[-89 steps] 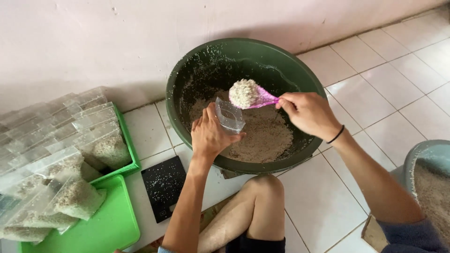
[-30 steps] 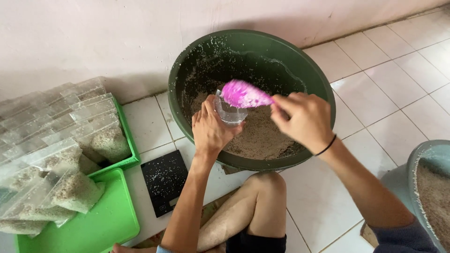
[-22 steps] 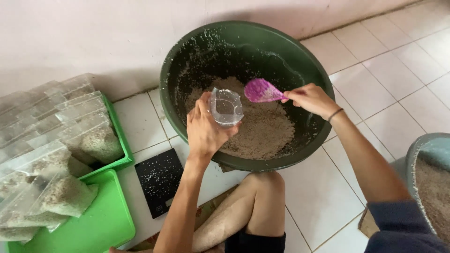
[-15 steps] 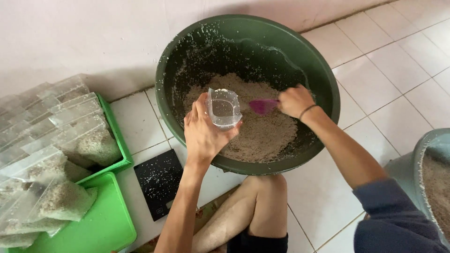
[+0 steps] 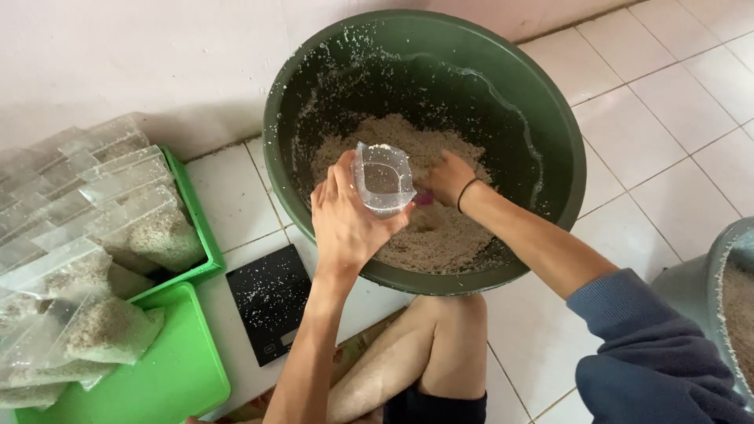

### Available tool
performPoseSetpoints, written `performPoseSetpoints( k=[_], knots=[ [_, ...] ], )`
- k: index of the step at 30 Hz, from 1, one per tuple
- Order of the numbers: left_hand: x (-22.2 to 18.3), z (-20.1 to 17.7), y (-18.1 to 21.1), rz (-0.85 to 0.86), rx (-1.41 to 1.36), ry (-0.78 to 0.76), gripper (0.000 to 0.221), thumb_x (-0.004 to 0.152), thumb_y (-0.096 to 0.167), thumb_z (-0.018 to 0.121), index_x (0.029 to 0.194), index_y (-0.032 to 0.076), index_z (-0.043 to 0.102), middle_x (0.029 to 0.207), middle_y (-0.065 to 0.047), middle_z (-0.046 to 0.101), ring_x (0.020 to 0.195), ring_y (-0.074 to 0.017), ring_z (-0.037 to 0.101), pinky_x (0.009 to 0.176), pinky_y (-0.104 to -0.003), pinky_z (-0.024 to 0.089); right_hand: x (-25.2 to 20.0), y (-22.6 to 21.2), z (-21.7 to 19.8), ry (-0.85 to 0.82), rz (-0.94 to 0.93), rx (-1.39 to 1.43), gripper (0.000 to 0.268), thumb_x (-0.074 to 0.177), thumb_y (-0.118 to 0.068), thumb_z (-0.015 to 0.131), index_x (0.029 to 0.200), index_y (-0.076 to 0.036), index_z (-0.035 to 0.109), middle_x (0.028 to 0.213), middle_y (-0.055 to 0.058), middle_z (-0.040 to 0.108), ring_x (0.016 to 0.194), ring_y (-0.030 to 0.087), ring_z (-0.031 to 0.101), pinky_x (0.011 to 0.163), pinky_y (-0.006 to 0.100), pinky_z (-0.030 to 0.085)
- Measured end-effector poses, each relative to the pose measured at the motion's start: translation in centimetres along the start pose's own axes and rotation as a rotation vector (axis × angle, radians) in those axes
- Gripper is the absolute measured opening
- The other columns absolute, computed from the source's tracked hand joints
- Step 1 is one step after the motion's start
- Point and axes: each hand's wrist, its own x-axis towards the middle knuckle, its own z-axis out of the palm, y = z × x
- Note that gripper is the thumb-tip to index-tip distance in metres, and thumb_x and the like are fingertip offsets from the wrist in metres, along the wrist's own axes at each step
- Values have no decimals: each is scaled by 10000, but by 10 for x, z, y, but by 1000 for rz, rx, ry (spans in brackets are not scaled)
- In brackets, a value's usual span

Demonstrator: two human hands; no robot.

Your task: Filling small plastic bags with granular material from a large tub, weighing them on a digital scale, and organizing them in a tray.

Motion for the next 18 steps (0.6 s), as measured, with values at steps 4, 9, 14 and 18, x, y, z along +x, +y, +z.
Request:
performPoseSetpoints(
  k=[4, 9, 14, 18],
  knots=[
    [1, 0, 2, 20, -4, -1, 1050, 620, 653, 809, 1361, 27, 408, 1086, -211, 655, 1010, -394, 699, 947, -585, 477, 24, 12, 58, 55, -69, 132, 188, 909, -286, 571, 875, -218, 743, 868, 13, 735, 834, 227, 661, 914, 462, 435],
    [2, 0, 1, 7, -24, -9, 1039, 617, 613, 822, 1366, 29, 401, 1090, -212, 652, 1012, -402, 695, 957, -587, 461, -30, 34, 21, -228, -14, 541, 310, 948, -221, 518, 1015, -19, 743, 959, 173, 742, 893, 324, 683, 872, 451, 492],
    [-1, 2, 0, 23, -32, 6, 1034, 629, 629, 806, 1371, 49, 378, 1103, -205, 640, 1026, -400, 688, 957, -596, 463, -48, 53, 33, -335, -31, 801, 430, 955, -329, 465, 1054, 10, 711, 1004, 192, 715, 913, 315, 658, 819, 433, 490],
    [0, -4, 5, 39, -23, 0, 1046, 652, 605, 806, 1399, 28, 355, 1103, -220, 634, 1026, -403, 683, 962, -587, 474, -37, 69, 89, -297, -18, 968, 485, 925, -325, 439, 1028, 52, 725, 963, 257, 707, 923, 382, 638, 824, 461, 483]
  ],
)
